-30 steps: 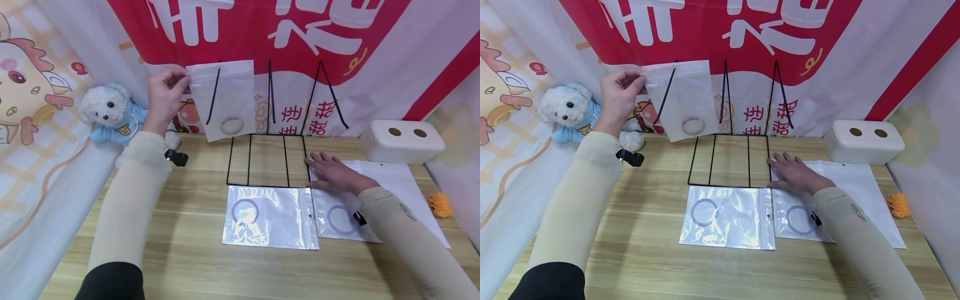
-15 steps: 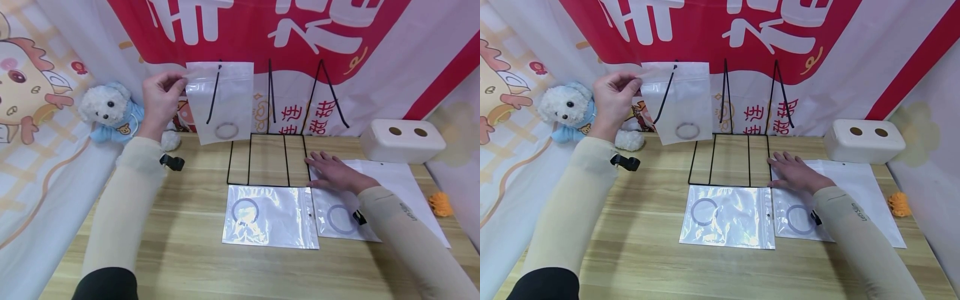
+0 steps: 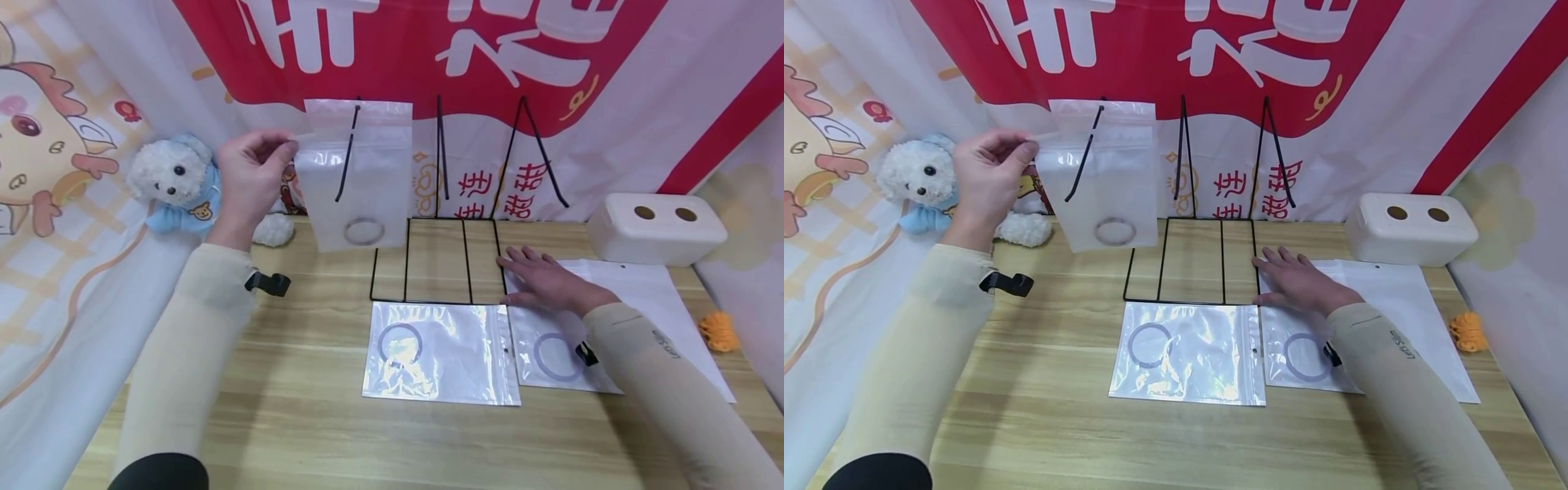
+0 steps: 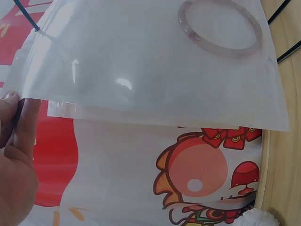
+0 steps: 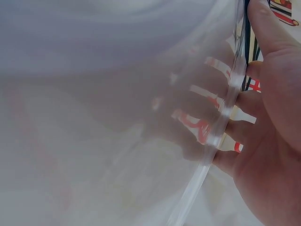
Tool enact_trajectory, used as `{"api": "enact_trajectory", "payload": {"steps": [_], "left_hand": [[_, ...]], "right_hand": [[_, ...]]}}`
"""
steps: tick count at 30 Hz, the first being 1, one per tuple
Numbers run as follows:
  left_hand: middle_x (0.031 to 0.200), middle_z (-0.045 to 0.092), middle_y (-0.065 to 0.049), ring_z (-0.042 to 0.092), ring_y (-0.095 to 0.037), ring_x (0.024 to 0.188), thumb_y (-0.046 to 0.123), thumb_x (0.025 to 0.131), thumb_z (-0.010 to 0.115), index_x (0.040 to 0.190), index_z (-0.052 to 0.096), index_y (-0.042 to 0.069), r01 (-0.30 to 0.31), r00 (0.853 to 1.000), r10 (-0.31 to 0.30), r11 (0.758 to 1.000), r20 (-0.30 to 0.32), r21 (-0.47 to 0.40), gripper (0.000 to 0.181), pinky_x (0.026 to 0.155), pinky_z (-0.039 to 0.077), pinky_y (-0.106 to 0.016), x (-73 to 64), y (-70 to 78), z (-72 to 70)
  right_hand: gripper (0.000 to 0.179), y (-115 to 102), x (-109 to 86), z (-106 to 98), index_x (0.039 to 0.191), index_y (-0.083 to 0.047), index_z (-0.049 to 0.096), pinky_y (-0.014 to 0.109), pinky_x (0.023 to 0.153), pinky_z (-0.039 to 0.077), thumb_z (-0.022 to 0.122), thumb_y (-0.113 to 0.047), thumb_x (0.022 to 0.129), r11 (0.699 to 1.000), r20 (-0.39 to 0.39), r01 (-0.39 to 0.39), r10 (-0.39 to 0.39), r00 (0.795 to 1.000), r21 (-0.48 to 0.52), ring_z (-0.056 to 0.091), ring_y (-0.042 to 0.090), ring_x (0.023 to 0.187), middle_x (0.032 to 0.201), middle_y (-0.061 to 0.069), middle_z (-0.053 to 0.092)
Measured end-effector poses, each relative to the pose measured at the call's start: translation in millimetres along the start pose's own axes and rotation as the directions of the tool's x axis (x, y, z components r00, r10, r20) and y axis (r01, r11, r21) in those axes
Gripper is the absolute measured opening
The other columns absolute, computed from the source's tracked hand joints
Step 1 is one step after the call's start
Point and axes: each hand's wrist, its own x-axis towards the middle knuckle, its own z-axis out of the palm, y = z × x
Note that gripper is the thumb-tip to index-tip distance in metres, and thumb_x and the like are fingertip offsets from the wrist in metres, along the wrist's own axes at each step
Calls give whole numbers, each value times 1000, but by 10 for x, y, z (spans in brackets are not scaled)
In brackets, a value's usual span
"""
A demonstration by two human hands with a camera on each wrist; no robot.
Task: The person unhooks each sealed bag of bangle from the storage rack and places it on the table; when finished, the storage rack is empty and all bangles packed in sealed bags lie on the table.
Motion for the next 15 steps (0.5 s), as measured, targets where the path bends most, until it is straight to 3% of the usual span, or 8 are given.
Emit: {"api": "enact_trajectory", "payload": {"steps": [7,15], "left_hand": [[98,79,10,69,-14,77,18,101,78,119,82,4,-45,999,45,998,-7,-50,23,75,60,-17,-93,-6,-57],[88,79,8,69,-11,69,7,98,78,107,83,2,-108,994,109,984,-1,-143,11,70,61,-18,-209,-25,-122]], "right_hand": [[92,11,9,1,174,-17,25,72,132,-1,68,-58,103,1000,6,-5,5,1000,-8,-1,53,167,182,21,8],[91,31,27,9,173,-15,26,72,132,0,68,-56,103,1000,4,0,0,1000,-3,-1,53,167,182,22,8]]}}
